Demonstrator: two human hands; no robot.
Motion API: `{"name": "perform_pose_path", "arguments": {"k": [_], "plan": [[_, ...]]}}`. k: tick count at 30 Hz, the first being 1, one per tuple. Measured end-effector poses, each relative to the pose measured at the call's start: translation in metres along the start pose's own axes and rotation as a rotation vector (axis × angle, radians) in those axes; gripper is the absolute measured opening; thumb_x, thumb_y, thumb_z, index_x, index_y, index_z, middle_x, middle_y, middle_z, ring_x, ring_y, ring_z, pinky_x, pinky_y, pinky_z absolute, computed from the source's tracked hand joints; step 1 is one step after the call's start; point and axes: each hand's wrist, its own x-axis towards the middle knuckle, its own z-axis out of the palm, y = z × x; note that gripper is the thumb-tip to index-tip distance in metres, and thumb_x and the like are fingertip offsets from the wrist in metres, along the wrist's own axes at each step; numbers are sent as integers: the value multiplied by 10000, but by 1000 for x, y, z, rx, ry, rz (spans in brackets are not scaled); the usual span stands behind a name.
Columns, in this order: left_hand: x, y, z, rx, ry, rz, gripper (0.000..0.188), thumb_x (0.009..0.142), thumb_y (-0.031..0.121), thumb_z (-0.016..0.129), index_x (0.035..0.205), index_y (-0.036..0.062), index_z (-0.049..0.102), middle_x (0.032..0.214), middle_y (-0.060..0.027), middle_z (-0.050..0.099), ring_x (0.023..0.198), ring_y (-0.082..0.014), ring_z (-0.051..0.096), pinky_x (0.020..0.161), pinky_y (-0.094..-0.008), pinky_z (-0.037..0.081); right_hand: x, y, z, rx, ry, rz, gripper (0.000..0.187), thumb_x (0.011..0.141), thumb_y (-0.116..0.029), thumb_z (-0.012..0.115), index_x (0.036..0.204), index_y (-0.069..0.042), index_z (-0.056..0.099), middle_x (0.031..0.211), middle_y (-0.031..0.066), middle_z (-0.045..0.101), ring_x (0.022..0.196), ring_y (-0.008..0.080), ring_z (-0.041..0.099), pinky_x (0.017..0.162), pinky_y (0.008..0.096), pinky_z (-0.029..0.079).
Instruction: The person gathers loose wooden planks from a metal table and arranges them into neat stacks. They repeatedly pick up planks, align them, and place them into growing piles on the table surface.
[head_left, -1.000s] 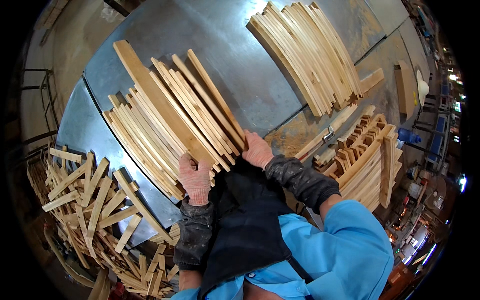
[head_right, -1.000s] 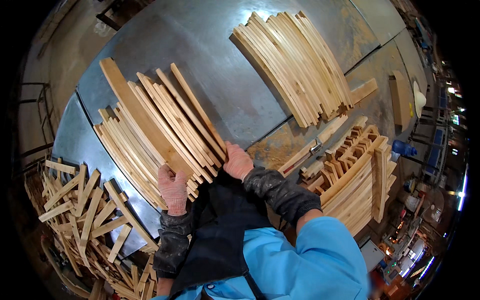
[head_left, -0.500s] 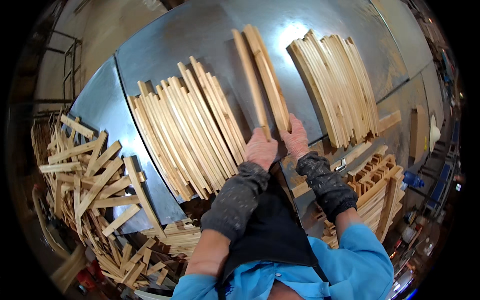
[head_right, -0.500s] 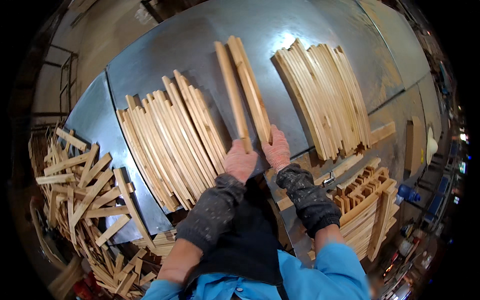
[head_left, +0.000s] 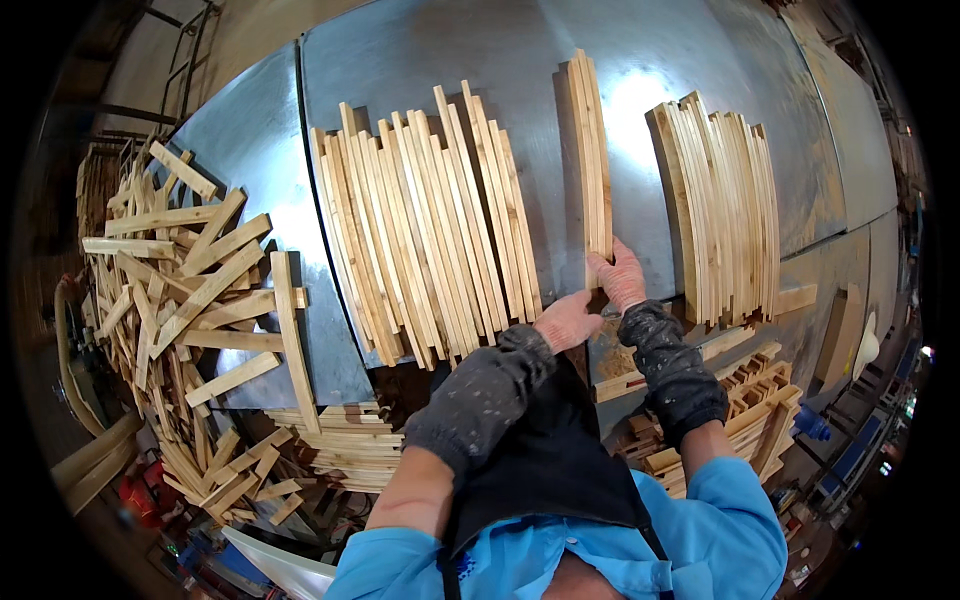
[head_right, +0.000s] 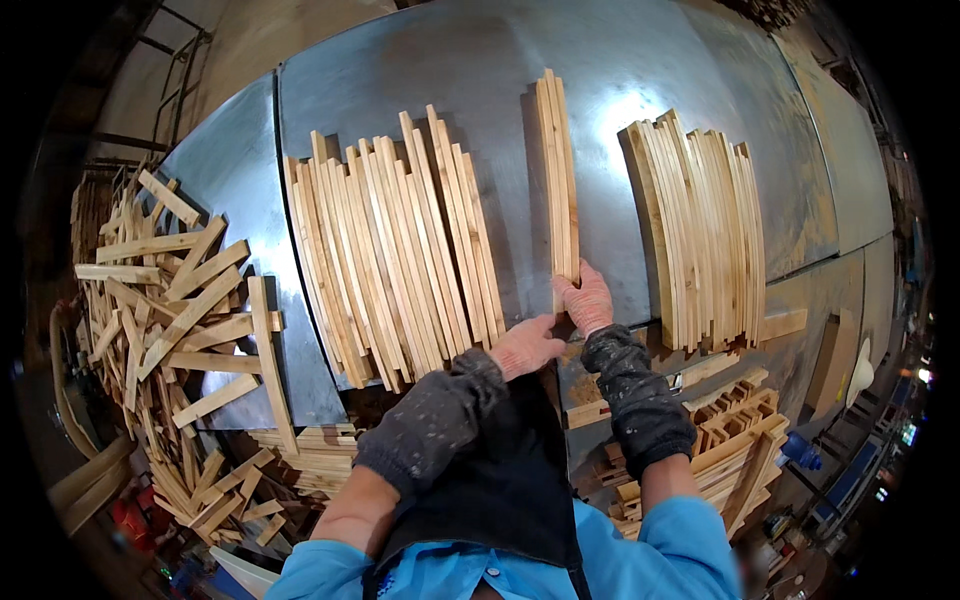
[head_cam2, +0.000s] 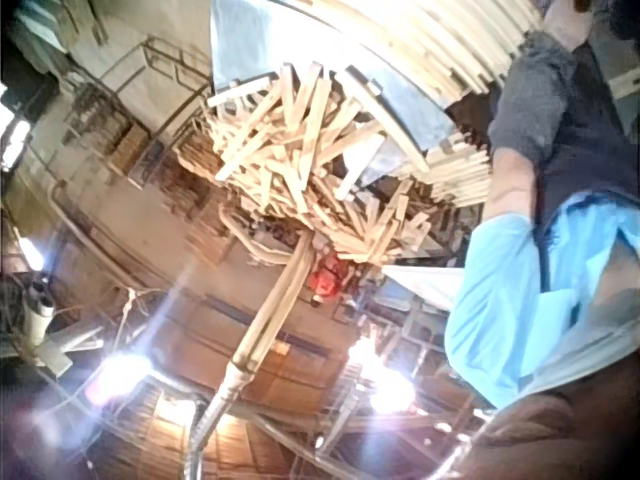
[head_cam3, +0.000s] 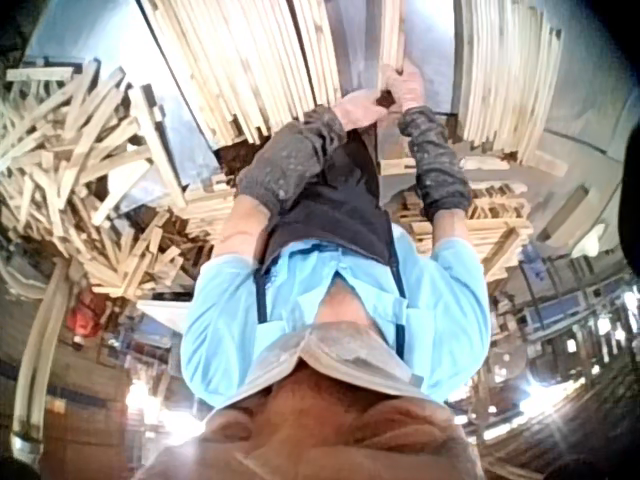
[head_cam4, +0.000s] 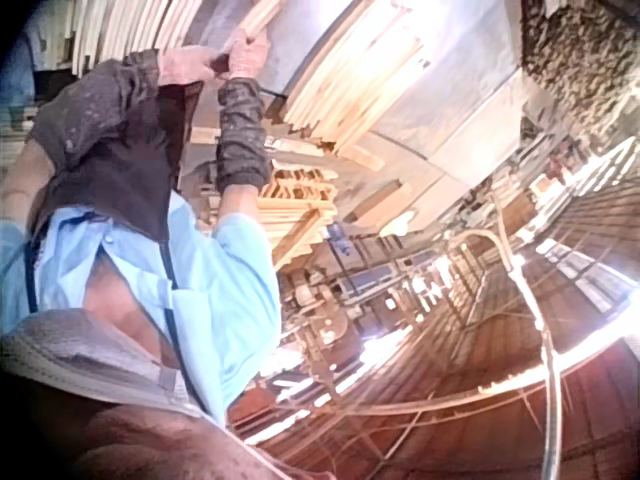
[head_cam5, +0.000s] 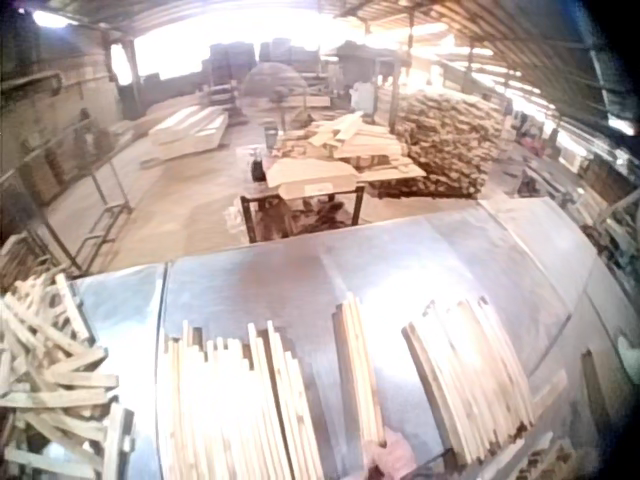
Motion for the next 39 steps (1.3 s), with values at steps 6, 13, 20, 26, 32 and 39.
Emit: {"name": "perform_pose_path", "arguments": {"k": [6,13,20,26,32,39], "plan": [[-109,-50,-53,-407,51,-139,507,1032,233,666,1452,-45,604,1098,-78,719,954,-163,682,872,-327,573,-28,-35,8,-433,339,-243,726,941,-315,787,1544,-5,528,1407,252,619,1306,408,599,1110,485,491],[-185,-129,-59,-539,231,-370,415,1018,226,674,1336,-39,700,979,-96,745,900,-191,720,831,-337,593,-51,-63,78,-116,149,-274,638,967,-229,778,1528,-3,572,1371,198,679,1224,327,662,1070,418,528],[-191,-172,-31,-45,297,15,399,964,178,681,1319,-1,719,1217,-216,757,1177,-377,708,992,-403,566,-43,-81,120,-46,-13,-211,567,1006,-182,756,1503,29,583,1319,176,731,1201,261,695,1050,354,542],[-211,-178,-39,-409,375,-149,420,983,234,695,1305,-34,721,1141,-153,780,1025,-244,727,930,-327,555,-47,-91,127,-68,-43,-226,541,1012,-177,740,1486,37,594,1320,176,735,1202,254,699,1048,355,544],[-246,-218,-48,-708,615,-271,267,993,217,726,1149,6,775,852,-36,708,744,-110,622,682,-285,516,-61,-78,131,11,-82,-144,554,1016,-174,744,1496,50,582,1325,171,736,1225,257,695,1065,354,537],[-248,-277,-54,-530,1026,-266,347,971,239,771,1201,-17,730,968,-79,739,830,-150,662,751,-327,558,-78,-62,135,11,-72,-123,551,1003,-211,732,1483,30,608,1363,214,718,1272,318,678,1099,377,515]]}}
